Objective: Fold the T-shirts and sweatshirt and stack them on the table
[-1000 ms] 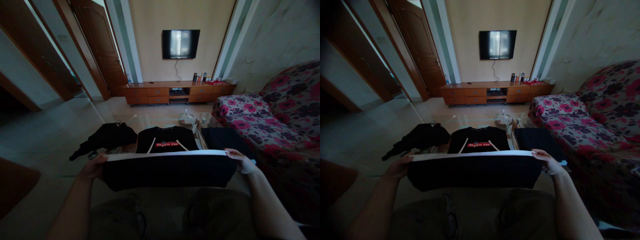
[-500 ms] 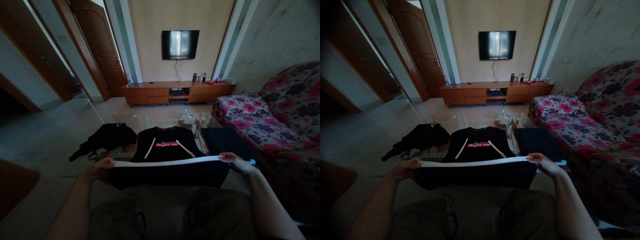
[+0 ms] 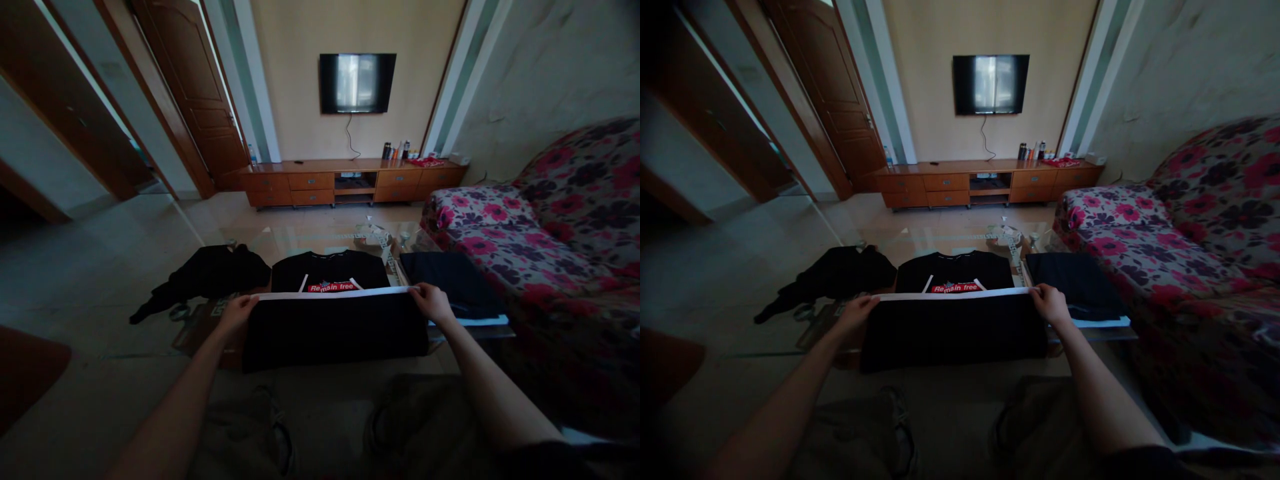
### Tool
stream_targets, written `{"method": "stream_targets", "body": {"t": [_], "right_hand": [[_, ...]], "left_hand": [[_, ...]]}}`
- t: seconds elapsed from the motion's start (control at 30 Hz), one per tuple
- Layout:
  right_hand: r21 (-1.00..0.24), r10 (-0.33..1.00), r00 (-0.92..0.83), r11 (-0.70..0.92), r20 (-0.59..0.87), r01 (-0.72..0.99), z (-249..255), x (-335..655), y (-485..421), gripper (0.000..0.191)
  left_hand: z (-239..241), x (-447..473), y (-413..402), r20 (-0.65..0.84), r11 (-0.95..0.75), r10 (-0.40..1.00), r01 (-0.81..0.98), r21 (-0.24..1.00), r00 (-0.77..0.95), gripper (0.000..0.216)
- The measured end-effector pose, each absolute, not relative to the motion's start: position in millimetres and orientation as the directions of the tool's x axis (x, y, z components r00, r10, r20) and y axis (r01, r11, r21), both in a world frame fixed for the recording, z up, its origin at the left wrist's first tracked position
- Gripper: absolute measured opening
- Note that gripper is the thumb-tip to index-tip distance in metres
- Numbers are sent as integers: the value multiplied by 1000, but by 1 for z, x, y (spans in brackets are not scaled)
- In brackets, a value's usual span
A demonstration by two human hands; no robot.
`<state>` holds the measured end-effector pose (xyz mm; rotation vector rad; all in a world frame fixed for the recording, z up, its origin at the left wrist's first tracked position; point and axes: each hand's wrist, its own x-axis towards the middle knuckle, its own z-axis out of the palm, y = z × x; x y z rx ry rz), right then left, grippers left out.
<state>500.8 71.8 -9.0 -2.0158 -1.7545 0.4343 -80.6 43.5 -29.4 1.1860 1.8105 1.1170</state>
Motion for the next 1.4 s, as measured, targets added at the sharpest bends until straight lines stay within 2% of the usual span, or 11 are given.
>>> {"method": "stream_targets", "body": {"t": [0.07, 0.17, 0.33, 0.57, 0.67, 0.8, 0.87, 0.93, 1.03, 1.2, 1.4], "right_hand": [[-392, 978, 210, -193, 1, 899, -11, 489, 75, 39], [-287, 962, 270, -272, -48, 919, -13, 481, 76, 43], [-294, 980, 179, -198, -92, 935, -19, 485, 77, 50], [-319, 985, 161, -172, -61, 932, -25, 485, 74, 52], [-305, 984, 176, -176, -28, 936, -20, 479, 68, 56], [-264, 975, 114, -61, 191, 963, -15, 456, 55, 56], [-263, 984, 5, 42, 176, 964, -20, 438, 46, 52], [-255, 994, -97, 107, 51, 961, -33, 421, 38, 53], [-193, 986, -130, 108, -105, 975, -58, 403, 31, 62], [-146, 992, -94, 80, -89, 986, -84, 393, 42, 64], [-144, 996, -81, 74, -43, 987, -83, 385, 78, 64]], "left_hand": [[-35, -77, 48, -60, 234, 938, 493, 838, -343, 28], [-38, -77, 51, -81, 271, 940, 582, 767, -332, 21], [-43, -82, 53, -114, 286, 946, 614, 736, -304, 25], [-50, -85, 51, -64, 258, 960, 774, 578, -271, 30], [-49, -81, 48, 57, 222, 961, 876, 428, -272, 35], [-46, -56, 37, 269, 39, 958, 973, 227, -101, 44], [-50, -35, 29, 218, -90, 975, 968, 235, 37, 48], [-59, -13, 20, 128, -160, 983, 953, 256, 131, 58], [-76, 10, 12, -2, -142, 989, 957, 251, 147, 62], [-84, 13, 25, 54, -158, 987, 965, 212, 149, 60], [-82, 7, 64, 133, -168, 981, 961, 219, 141, 57]]}}
